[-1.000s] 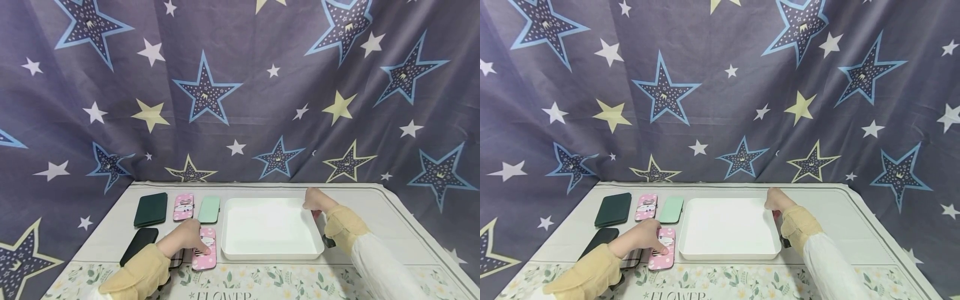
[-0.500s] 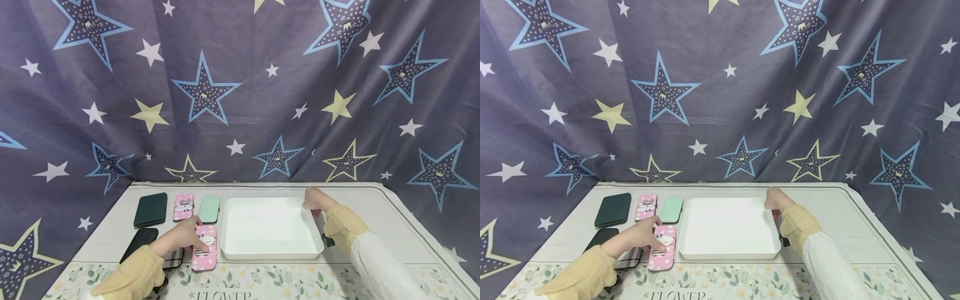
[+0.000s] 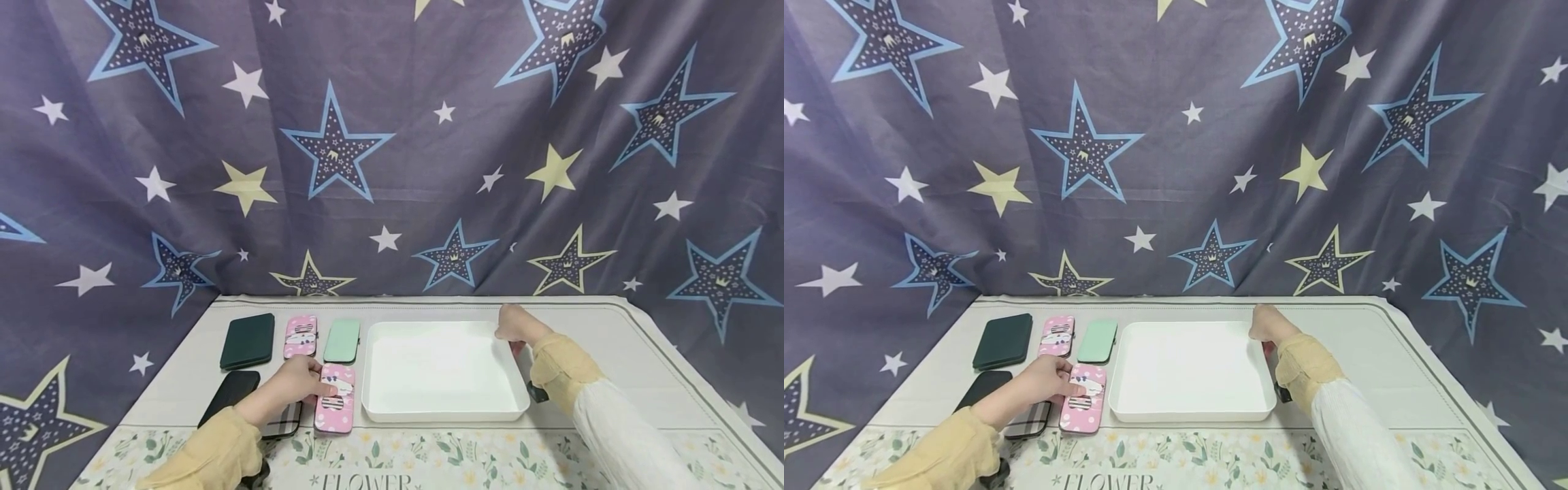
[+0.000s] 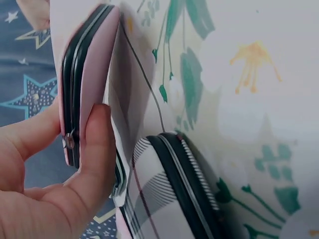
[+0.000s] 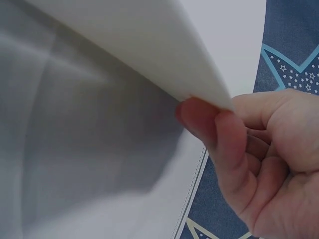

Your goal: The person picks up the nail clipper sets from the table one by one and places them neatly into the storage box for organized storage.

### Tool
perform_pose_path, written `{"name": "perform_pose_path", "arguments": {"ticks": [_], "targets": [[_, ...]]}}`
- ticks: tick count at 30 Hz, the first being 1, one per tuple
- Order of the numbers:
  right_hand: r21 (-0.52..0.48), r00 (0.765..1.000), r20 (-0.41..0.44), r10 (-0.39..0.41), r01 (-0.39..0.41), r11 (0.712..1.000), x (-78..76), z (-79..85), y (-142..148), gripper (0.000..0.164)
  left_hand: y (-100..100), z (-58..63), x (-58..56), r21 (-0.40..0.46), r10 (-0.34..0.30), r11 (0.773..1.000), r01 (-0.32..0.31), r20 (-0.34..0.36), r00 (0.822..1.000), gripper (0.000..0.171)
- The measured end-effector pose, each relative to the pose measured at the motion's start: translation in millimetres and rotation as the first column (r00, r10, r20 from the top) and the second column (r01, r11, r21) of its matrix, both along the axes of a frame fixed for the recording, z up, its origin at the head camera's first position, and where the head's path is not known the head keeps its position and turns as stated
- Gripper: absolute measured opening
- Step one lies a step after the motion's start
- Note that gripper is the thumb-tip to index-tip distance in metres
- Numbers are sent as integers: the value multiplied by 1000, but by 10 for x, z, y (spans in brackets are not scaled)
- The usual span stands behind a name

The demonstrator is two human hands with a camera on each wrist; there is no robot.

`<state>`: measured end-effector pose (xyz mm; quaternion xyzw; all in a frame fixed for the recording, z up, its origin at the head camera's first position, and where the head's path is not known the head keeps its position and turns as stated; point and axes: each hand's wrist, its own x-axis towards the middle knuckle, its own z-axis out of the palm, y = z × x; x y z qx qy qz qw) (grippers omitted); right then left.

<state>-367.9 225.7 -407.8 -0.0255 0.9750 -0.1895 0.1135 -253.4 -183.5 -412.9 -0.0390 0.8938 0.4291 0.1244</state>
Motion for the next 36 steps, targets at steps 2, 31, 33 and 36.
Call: {"name": "perform_pose_path", "arguments": {"ticks": [2,31,33,36], "targets": [[9,1000,0,3,-3,1000,0,4,-2,17,-18,-4,-16,34,27,999,-27,3,1000,53],[33,1000,6,14,-14,999,16,27,-32,30,475,716,-357,276,6,961,-1,-17,1000,46],[45,1000,10,14,-14,999,9,24,-30,31,578,748,-419,279,-6,960,13,-25,1000,45],[54,1000,12,10,-11,998,0,20,-33,32,736,785,-508,280,-12,960,21,-31,999,41]]}}
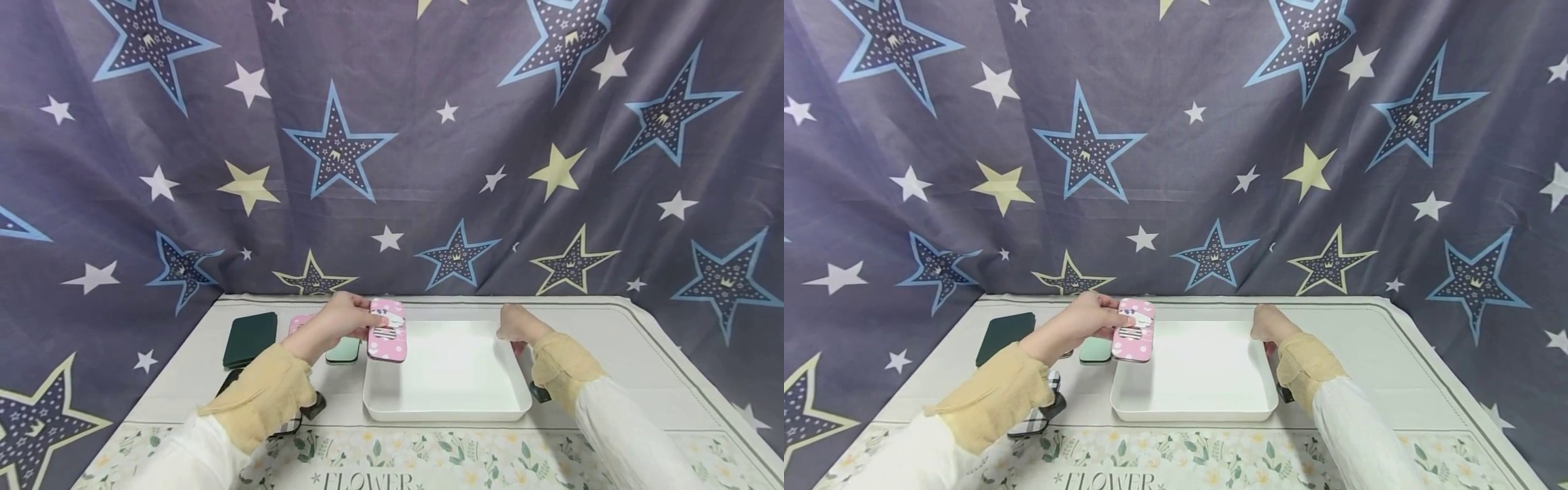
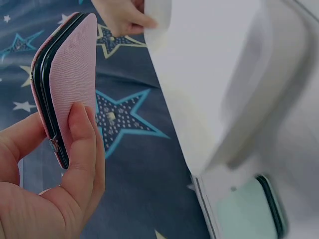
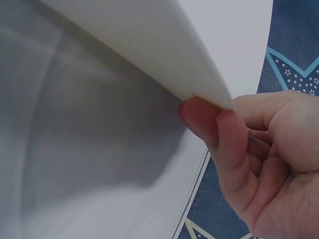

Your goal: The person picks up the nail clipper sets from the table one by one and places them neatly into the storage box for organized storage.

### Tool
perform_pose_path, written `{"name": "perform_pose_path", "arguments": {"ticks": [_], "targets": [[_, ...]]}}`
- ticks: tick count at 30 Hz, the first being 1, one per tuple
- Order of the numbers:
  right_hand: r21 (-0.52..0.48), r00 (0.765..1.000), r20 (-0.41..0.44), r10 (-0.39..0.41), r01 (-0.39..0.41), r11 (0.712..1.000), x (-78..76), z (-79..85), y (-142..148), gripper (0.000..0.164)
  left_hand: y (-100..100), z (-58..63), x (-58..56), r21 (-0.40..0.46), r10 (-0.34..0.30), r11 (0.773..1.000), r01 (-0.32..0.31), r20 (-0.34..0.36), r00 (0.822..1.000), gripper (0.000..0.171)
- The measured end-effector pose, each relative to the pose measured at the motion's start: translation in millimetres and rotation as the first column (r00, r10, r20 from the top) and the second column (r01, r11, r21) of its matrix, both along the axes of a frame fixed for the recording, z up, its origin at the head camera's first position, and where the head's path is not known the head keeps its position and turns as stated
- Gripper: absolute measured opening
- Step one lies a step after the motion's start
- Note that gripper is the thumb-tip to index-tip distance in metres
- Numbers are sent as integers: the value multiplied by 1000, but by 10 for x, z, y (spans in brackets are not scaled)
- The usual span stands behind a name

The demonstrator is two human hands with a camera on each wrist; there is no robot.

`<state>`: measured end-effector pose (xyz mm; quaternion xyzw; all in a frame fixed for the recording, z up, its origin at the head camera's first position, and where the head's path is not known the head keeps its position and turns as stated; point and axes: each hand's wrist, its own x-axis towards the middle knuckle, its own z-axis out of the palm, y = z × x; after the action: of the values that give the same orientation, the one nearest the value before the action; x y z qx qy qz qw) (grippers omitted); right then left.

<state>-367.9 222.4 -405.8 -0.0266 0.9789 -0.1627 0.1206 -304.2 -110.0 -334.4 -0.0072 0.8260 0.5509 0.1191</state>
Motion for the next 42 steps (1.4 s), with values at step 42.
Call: {"name": "perform_pose_path", "arguments": {"ticks": [42], "targets": [[12,999,2,32,-32,999,-45,33,-1,13,1523,-475,-388,198,3,980,-25,114,994,29]]}}
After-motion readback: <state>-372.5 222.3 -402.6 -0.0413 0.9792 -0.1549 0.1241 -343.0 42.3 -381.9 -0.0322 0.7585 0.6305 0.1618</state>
